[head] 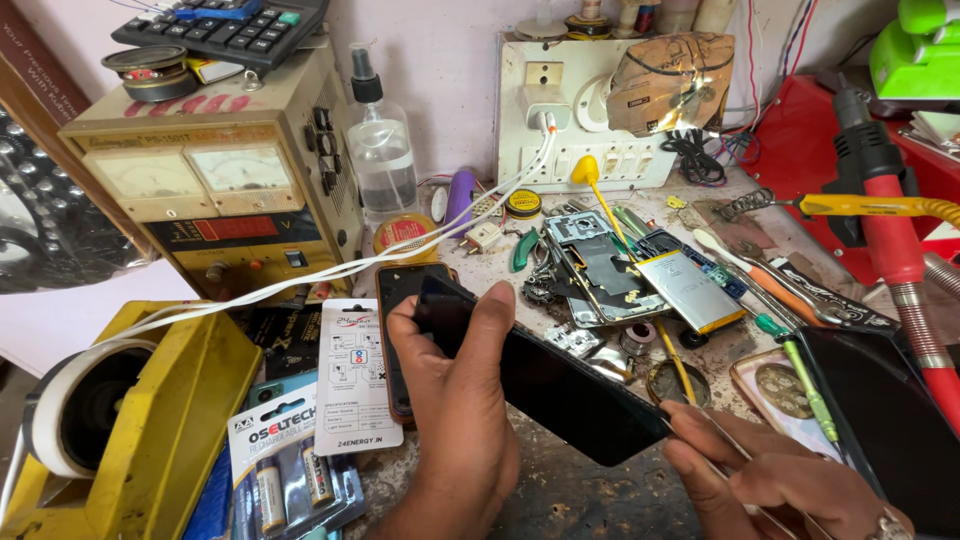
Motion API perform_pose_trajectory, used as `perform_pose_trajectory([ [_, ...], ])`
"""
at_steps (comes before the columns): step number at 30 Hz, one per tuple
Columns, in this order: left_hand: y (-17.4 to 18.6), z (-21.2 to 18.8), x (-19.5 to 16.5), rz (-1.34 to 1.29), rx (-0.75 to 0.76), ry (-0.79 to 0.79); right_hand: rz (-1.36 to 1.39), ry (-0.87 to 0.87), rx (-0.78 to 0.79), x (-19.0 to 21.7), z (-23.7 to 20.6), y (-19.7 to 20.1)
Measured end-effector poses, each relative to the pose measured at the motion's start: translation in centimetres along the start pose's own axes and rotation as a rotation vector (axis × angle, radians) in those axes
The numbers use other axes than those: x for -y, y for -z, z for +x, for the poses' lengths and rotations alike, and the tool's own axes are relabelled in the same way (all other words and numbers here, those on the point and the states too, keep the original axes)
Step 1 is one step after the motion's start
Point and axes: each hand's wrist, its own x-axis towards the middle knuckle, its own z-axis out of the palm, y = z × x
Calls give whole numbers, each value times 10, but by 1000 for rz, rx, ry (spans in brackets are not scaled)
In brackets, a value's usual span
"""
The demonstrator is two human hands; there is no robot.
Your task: The person works on a disassembled smartphone at a cluttered repair bench, prying the frame and back cover apart by hand, separating the battery and internal components, and using tweezers to handle small parts inside the phone chassis.
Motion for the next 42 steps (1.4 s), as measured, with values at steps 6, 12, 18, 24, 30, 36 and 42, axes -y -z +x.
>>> perform_pose_trajectory([
  [6, 5, 0, 0, 5, 62, -105, 186, -79, -194, -9, -7, -12],
  [12, 9, 3, 6, -3, 54, -125, -97, -4, -62, -3, -5, -9],
  [18, 14, 7, 6, 21, 209, -233, 196, -260, -204, -5, -12, -16],
  [24, 9, 5, 11, -35, 133, -156, 125, -15, -8, -17, -19, -8],
  [30, 7, 2, 10, -54, 80, -4, 179, 51, 28, -42, -10, 12],
  [36, 3, -1, 6, -88, 82, 32, 106, 400, 490, -123, -11, 59],
  [42, 1, -2, 3, -72, 82, 34, 153, 352, 491, -135, -38, 60],
])
